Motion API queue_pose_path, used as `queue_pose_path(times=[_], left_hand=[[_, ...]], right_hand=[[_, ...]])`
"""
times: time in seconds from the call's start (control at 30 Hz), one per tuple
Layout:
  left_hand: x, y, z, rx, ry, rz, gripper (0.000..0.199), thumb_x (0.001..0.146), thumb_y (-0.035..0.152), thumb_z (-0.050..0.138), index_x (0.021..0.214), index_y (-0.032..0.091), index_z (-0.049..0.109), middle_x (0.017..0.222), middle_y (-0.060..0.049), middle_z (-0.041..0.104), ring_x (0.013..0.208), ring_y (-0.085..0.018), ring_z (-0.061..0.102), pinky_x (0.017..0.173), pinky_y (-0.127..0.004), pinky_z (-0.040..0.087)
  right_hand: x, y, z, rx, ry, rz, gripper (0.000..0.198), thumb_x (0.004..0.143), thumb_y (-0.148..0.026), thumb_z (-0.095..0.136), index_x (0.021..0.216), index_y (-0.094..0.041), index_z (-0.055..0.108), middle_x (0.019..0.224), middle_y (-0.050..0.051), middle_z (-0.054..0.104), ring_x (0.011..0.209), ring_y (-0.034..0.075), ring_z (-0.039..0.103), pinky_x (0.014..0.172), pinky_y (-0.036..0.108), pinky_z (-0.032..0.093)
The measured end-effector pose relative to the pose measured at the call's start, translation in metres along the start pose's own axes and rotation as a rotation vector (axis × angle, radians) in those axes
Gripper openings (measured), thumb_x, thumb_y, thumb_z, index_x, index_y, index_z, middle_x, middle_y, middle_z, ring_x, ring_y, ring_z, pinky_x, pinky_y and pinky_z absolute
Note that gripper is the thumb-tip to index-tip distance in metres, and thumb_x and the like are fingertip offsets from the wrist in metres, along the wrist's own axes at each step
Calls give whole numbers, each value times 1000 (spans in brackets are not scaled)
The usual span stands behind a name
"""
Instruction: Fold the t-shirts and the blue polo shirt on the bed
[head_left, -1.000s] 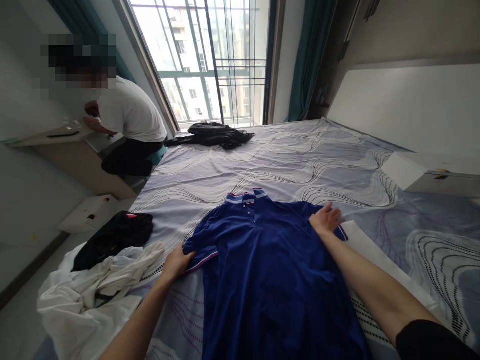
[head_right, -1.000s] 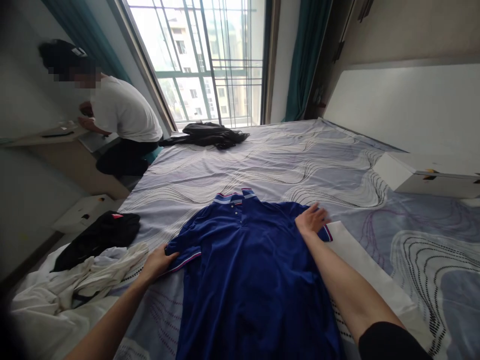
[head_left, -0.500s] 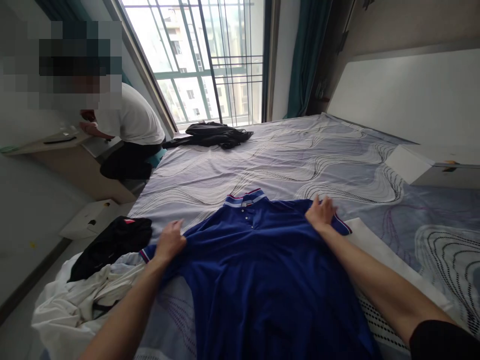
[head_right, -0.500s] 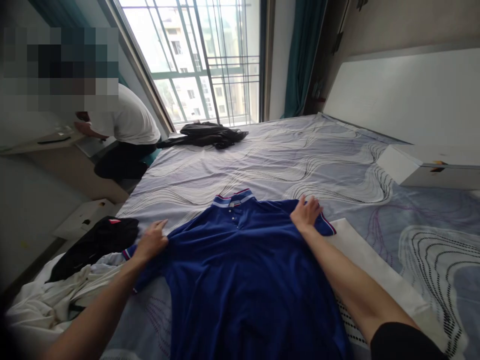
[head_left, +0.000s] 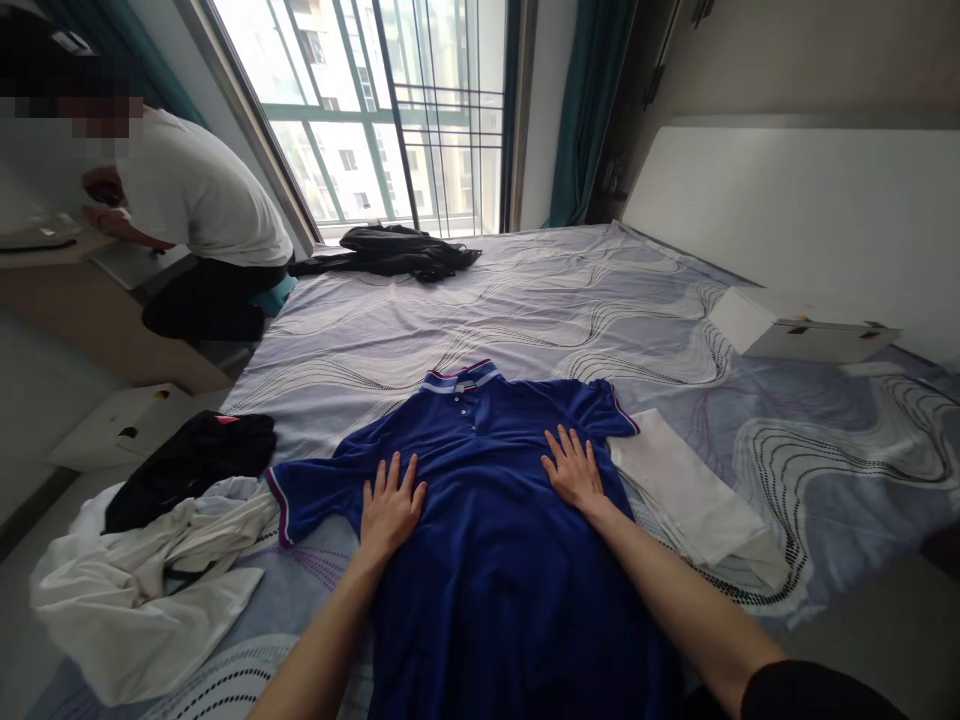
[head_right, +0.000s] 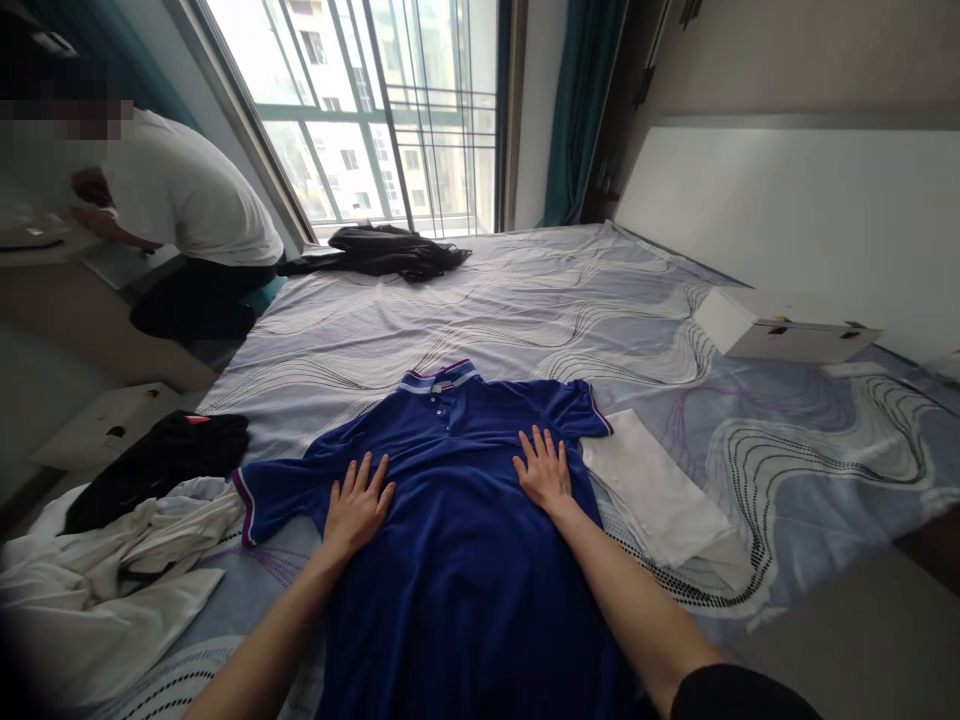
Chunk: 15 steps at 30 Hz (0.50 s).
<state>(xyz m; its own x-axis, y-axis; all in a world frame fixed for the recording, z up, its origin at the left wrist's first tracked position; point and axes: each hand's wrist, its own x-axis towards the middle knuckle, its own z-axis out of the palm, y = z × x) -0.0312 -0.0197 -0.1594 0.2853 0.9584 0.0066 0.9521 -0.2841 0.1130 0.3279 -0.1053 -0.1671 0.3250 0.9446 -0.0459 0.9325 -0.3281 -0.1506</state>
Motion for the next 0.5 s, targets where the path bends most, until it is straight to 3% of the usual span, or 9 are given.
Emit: queue_pose_path(times=[0.13, 0.2, 0.27, 0.33, 0.43, 0.5], left_hand=[[-64, 64, -2, -49, 2, -129, 61, 102, 44, 30, 158, 19, 38, 167, -17, 24, 153, -48, 16, 113, -76, 21], [-86, 101, -2, -96, -9, -2, 59, 102, 37, 30, 158, 20, 37, 166, -17, 27, 153, -46, 18, 113, -75, 22], [-105, 121, 0, -118, -34, 152, 58, 101, 33, 32, 158, 24, 37, 166, -14, 28, 154, -39, 20, 119, -69, 20], [-123, 117, 2, -110, -46, 166, 57, 101, 37, 35, 158, 28, 37, 168, -10, 26, 155, -35, 20, 122, -64, 18], [-160, 81, 0, -67, 11, -3, 60, 101, 44, 34, 158, 27, 37, 168, -10, 26, 155, -36, 20, 121, -64, 19], [-191, 55, -4, -41, 84, -121, 61, 101, 43, 31, 157, 19, 39, 166, -15, 31, 152, -38, 25, 119, -61, 24]], right_hand=[[-62, -50, 4, 52, 25, 109, 64, 103, -41, 35, 163, -20, 24, 169, 13, 15, 156, 38, 12, 121, 64, 13], [-94, -82, 7, 107, 21, -63, 65, 103, -42, 36, 164, -24, 21, 170, 9, 14, 156, 37, 10, 121, 63, 12], [-122, -98, 9, 147, -7, -262, 63, 103, -43, 36, 163, -31, 21, 170, 4, 16, 157, 32, 10, 123, 61, 9], [-144, -88, 10, 149, -27, -277, 61, 103, -44, 37, 162, -32, 26, 170, 3, 18, 157, 31, 12, 123, 61, 8], [-169, -39, 5, 93, 16, -74, 60, 102, -41, 36, 161, -28, 31, 169, 6, 20, 156, 31, 16, 123, 61, 10], [-185, -2, -1, 53, 75, 91, 60, 102, -36, 33, 160, -21, 32, 167, 11, 26, 153, 32, 23, 122, 61, 14]])
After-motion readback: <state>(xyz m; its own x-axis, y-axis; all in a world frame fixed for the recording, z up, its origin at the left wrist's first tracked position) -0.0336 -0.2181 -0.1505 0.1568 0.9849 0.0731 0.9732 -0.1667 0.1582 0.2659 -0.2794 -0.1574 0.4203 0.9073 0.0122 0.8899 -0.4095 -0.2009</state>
